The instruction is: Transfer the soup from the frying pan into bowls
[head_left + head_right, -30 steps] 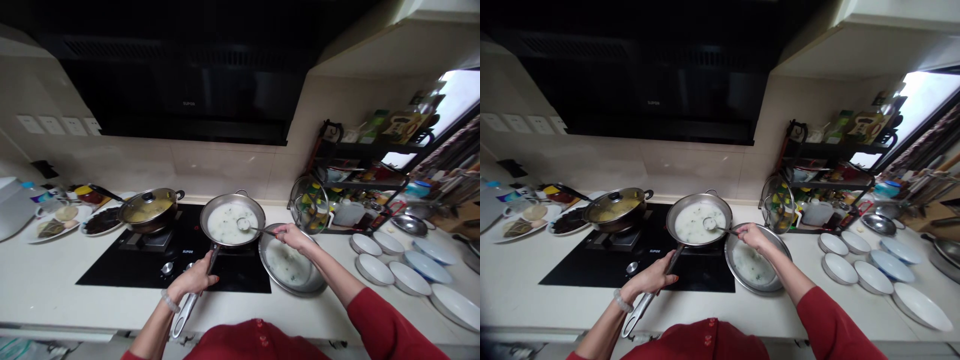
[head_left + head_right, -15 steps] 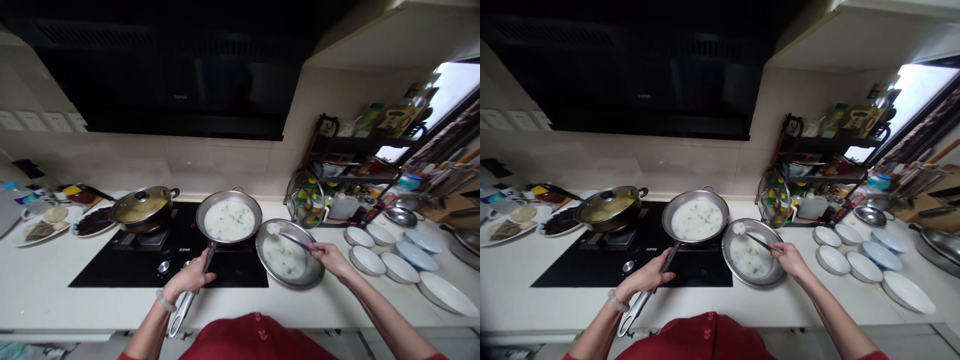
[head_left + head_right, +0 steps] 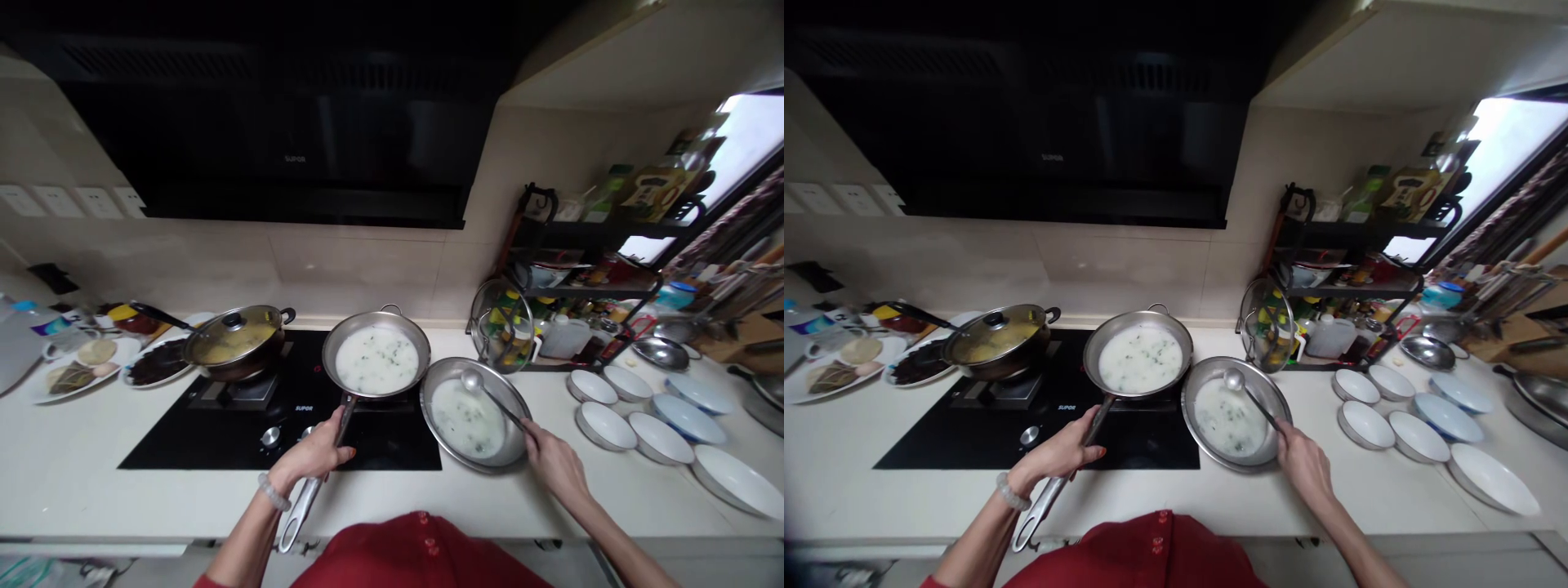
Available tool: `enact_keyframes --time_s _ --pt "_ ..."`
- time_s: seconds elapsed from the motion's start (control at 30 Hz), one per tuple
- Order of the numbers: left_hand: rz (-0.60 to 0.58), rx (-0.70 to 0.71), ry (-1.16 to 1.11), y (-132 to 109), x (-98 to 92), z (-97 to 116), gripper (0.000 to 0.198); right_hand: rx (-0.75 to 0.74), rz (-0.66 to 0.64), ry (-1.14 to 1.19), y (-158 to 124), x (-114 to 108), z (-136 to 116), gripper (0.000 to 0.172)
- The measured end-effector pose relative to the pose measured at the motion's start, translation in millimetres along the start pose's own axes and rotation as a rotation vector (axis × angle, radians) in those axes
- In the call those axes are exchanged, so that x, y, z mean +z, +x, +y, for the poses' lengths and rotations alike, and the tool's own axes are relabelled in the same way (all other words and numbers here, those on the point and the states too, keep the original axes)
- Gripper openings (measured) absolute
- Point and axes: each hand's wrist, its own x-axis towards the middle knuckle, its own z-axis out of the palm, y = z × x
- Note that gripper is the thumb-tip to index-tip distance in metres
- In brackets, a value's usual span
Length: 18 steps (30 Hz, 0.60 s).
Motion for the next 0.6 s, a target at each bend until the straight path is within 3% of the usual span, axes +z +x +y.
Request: enact_keyframes --time_s 0.13,0.23,0.4,0.6 --pt "-0.014 -0.029 -0.002 2.0 1.1 -2.3 0.092 0.019 -0.004 0.450 32.2 -14.3 -17.4 0.040" --pt "0.004 -0.012 0.014 2.4 1.0 -1.0 0.091 -0.067 -0.020 0.526 47.1 -30.3 -51.4 0.041" --pt "0.006 -0.005 0.025 -1.4 -1.2 5.9 0.091 -0.256 -0.060 0.291 60.8 -46.9 -122.5 0.038" --pt "0.002 -0.004 -0.012 -3.9 -1.8 7.7 0.089 -0.318 -0.167 -0.001 74.4 -36.6 -176.8 0.038"
